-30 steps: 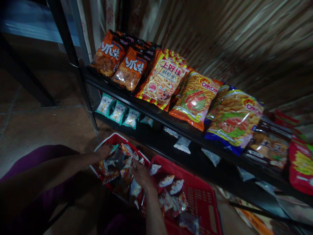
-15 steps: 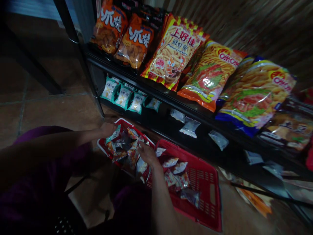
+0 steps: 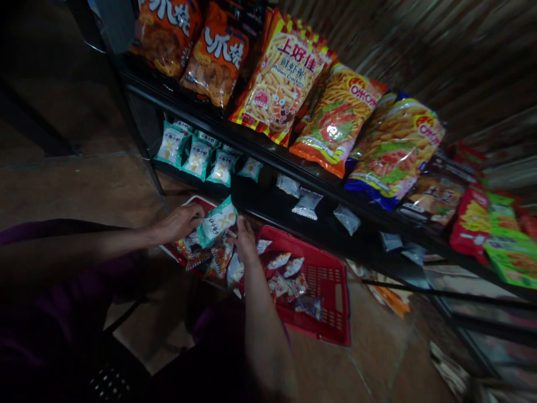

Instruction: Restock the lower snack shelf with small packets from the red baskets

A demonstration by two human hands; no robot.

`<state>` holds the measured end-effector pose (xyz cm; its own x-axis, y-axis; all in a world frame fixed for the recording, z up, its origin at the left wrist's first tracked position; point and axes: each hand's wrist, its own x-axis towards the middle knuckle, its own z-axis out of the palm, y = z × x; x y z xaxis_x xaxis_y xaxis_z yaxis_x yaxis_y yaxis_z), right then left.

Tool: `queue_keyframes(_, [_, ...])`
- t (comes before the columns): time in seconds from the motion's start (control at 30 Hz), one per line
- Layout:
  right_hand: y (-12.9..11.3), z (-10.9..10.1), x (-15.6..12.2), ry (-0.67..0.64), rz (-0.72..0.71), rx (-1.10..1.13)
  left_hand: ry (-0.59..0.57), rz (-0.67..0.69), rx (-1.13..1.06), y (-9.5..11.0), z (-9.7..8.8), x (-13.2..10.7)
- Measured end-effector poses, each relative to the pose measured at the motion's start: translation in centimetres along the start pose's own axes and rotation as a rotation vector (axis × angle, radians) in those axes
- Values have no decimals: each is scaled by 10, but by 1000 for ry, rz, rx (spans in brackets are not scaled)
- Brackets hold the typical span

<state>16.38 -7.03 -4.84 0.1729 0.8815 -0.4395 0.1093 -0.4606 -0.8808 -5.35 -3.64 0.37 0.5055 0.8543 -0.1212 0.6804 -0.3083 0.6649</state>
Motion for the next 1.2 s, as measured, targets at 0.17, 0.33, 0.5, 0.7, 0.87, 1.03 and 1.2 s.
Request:
queue_keyframes(0.17, [-8,-4,4,60,81,374,-39,93,-67,2,2,7])
queue_keyframes(0.33, [-3,-11,10,138,73,532,-22,76,-107,8,3,12])
queue_keyframes(0.5, [-4,-17,15,253,82,626,27,-55,-376,16,10,19])
queue_keyframes(0.7, [-6,-13,9,323,72,693,-37,-390,-1004,34,16,23])
queue_keyframes(0.87, [-6,-13,6,348,68,703,12,-500,-1136,42,14,26])
queue_keyframes(1.03, [-4,-19,7,339,35,656,-23,-526,-1232,39,17,30])
queue_keyframes(1.2, [-3,-21,6,320,-2,605,50,-492,-1177,34,21,34])
